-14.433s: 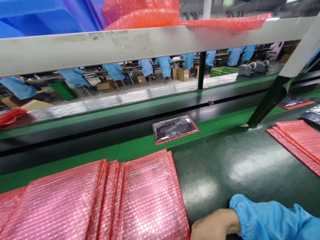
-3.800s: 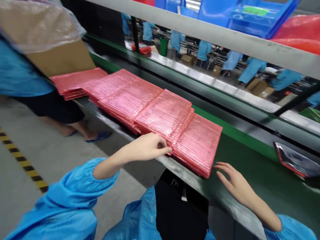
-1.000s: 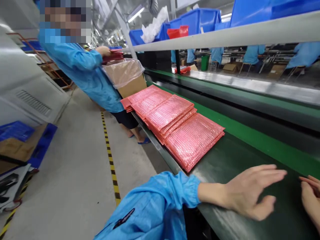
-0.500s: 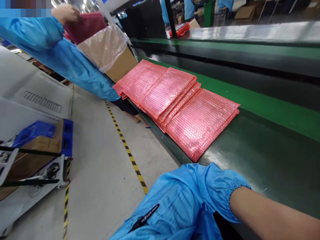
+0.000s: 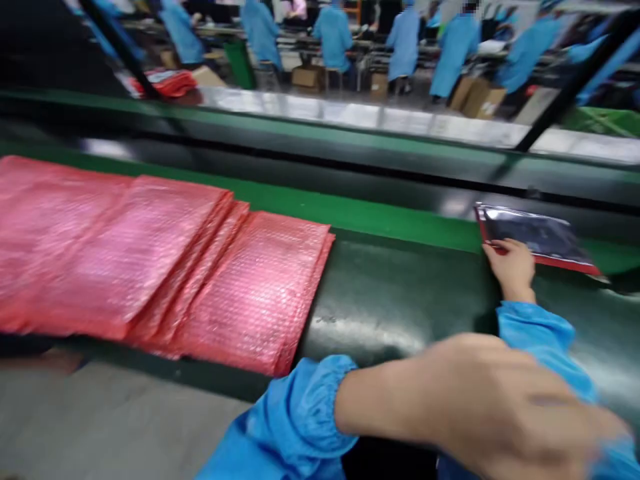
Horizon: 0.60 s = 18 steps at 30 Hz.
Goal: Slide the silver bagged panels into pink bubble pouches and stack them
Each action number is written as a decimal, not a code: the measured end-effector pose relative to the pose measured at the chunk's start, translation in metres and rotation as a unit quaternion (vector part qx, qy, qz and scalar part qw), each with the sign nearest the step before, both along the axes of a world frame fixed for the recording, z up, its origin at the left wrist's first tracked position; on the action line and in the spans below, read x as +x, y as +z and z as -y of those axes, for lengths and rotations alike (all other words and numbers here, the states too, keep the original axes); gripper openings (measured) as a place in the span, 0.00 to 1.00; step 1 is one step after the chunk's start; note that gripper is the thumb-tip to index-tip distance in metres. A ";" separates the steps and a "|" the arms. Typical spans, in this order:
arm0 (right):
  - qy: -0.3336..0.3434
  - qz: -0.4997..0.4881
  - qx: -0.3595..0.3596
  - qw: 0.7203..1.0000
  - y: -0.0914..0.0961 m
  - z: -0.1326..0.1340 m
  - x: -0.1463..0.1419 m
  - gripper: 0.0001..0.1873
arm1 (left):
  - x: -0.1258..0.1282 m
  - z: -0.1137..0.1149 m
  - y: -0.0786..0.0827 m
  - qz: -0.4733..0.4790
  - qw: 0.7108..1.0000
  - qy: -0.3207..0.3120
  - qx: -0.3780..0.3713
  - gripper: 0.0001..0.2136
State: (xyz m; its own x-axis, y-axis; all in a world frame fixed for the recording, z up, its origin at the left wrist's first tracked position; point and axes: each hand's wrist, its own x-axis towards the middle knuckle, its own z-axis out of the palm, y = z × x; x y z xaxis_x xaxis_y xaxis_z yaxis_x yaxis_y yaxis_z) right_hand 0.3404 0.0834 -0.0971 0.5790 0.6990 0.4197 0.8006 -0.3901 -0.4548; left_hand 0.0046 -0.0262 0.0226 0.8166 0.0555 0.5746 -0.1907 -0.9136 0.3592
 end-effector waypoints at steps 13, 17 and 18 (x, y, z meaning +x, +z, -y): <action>0.124 0.096 0.172 0.973 -0.001 0.008 -0.061 0.16 | -0.025 -0.095 -0.082 0.076 0.685 0.194 -0.698 0.22; 0.318 0.161 0.235 0.904 -0.007 0.047 -0.125 0.10 | -0.022 -0.095 -0.080 0.070 0.591 0.167 -0.786 0.26; 0.352 0.166 0.245 0.888 -0.007 0.057 -0.140 0.09 | -0.021 -0.095 -0.080 0.069 0.575 0.156 -0.800 0.25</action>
